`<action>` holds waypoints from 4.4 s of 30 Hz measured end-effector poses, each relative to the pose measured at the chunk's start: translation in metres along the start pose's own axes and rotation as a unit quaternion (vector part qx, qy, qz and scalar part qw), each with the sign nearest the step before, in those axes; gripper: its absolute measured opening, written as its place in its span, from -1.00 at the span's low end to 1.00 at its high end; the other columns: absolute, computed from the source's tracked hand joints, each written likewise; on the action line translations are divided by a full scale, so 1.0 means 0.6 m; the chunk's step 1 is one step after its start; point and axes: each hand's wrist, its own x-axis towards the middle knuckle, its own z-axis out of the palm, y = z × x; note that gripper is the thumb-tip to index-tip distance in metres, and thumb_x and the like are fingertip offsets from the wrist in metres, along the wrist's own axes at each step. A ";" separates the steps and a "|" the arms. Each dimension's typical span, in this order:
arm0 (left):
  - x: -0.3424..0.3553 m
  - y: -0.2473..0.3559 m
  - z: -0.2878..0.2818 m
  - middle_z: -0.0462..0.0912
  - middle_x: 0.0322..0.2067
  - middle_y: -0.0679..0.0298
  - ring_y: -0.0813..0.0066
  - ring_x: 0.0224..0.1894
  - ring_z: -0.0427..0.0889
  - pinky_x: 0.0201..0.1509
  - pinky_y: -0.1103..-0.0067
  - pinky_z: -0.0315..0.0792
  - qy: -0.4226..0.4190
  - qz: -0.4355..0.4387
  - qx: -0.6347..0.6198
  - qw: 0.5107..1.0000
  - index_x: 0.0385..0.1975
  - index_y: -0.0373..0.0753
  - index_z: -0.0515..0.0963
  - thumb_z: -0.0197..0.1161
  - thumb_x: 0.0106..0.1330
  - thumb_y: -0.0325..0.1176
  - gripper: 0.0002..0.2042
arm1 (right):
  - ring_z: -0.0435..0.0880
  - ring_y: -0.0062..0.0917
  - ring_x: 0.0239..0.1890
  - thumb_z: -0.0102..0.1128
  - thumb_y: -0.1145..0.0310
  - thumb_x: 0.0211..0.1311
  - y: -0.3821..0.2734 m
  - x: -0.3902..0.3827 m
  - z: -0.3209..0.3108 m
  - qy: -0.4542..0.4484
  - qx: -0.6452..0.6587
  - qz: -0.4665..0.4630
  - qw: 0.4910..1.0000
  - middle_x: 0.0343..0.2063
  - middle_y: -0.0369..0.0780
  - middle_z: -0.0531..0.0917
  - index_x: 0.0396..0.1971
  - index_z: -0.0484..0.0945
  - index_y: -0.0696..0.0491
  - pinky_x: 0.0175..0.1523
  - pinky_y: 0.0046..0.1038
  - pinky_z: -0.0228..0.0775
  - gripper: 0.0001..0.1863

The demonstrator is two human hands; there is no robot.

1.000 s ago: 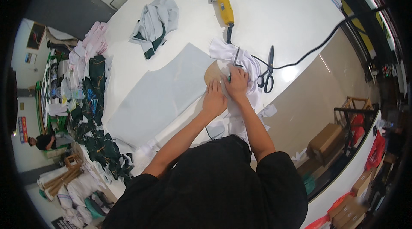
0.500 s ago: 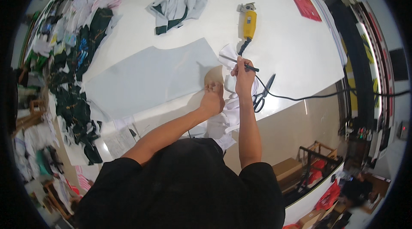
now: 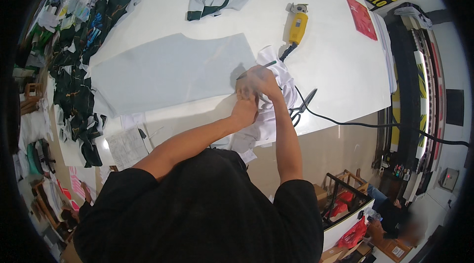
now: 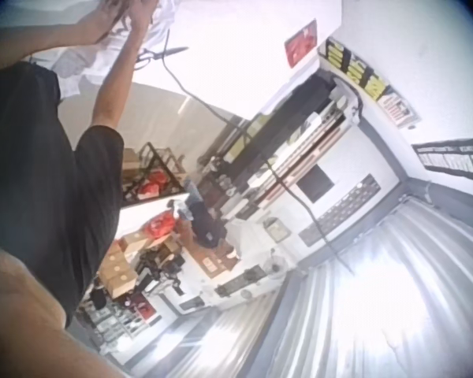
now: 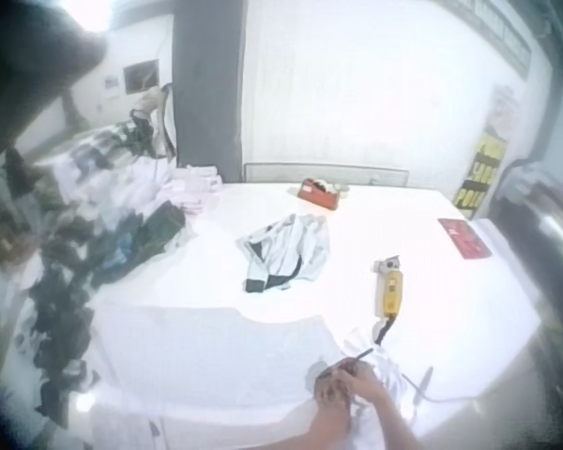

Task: The person uses a pen to trace a pattern onto fabric using a template, then cuts along the traced lines with scissors. They repeat the process for multiple fabric pieces, picking up large green printed garments and layering white fabric for cutting.

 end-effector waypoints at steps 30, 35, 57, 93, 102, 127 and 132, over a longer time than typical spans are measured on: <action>0.014 0.014 0.021 0.10 0.34 -0.28 -0.54 0.34 0.10 0.40 -0.13 0.00 -0.029 -0.034 0.117 0.992 0.35 -0.44 0.17 0.14 0.29 -0.10 -0.28 | 0.70 -0.50 -0.36 0.25 0.32 0.22 -0.098 0.009 0.048 -0.142 -0.293 0.001 0.946 -0.46 -0.16 0.70 -0.30 0.58 0.19 -0.17 -0.45 0.53 -0.78; 0.011 0.011 0.022 0.15 0.31 -0.35 -0.57 0.29 0.19 0.35 -0.13 0.11 -0.005 -0.023 0.126 0.992 0.34 -0.48 0.19 0.13 0.30 -0.10 -0.29 | 0.70 -0.49 -0.39 0.26 0.34 0.20 -0.089 0.014 0.050 -0.148 -0.299 -0.015 0.943 -0.48 -0.14 0.70 -0.31 0.57 0.21 -0.20 -0.46 0.52 -0.78; 0.008 0.013 0.001 0.13 0.34 -0.27 -0.51 0.31 0.19 0.37 -0.13 0.07 -0.047 -0.019 0.127 0.991 0.39 -0.43 0.10 0.07 0.35 -0.05 -0.27 | 0.70 -0.31 -0.40 0.19 0.29 0.20 -0.097 0.020 0.057 -0.134 -0.324 0.009 0.936 -0.48 -0.06 0.69 -0.28 0.57 0.19 -0.23 -0.38 0.52 -0.75; 0.008 0.013 -0.002 0.05 0.29 -0.38 -0.54 0.35 0.04 0.41 -0.12 -0.06 -0.044 -0.019 0.090 0.995 0.26 -0.67 0.15 0.13 0.29 -0.11 -0.25 | 0.75 -0.28 -0.34 0.21 0.45 0.18 -0.018 -0.008 -0.048 0.217 -0.207 -0.097 0.949 -0.40 -0.01 0.68 -0.27 0.53 0.21 -0.28 -0.36 0.58 -0.83; -0.003 0.009 0.010 0.12 0.28 -0.36 -0.46 0.35 0.09 0.42 -0.04 -0.01 0.021 -0.003 0.071 0.997 0.25 -0.67 0.17 0.18 0.23 -0.18 -0.27 | 0.65 -0.51 -0.57 0.19 0.31 0.27 -0.023 -0.131 -0.058 0.193 -0.100 0.024 0.976 -0.60 -0.18 0.63 -0.35 0.55 0.19 -0.45 -0.49 0.50 -0.78; -0.124 -0.023 -0.034 0.45 0.04 -0.04 -0.05 0.01 0.52 0.09 0.22 0.43 0.012 0.218 -0.198 0.956 -0.08 -0.36 0.45 0.14 0.19 -0.48 -0.72 | 0.65 0.04 -0.24 0.31 0.18 0.15 0.078 -0.274 -0.033 0.464 -0.330 0.231 0.789 -0.34 0.13 0.61 -0.33 0.52 0.30 -0.12 -0.11 0.51 -0.59; -0.104 -0.078 -0.029 0.47 0.05 -0.02 -0.05 0.07 0.48 0.18 0.21 0.35 0.105 0.169 -0.163 0.966 -0.09 -0.36 0.50 0.18 0.18 -0.41 -0.70 | 0.70 0.00 -0.22 0.38 0.10 -0.02 0.066 -0.264 -0.070 0.435 -0.314 0.262 0.802 -0.32 0.16 0.66 -0.32 0.55 0.31 -0.09 -0.14 0.56 -0.49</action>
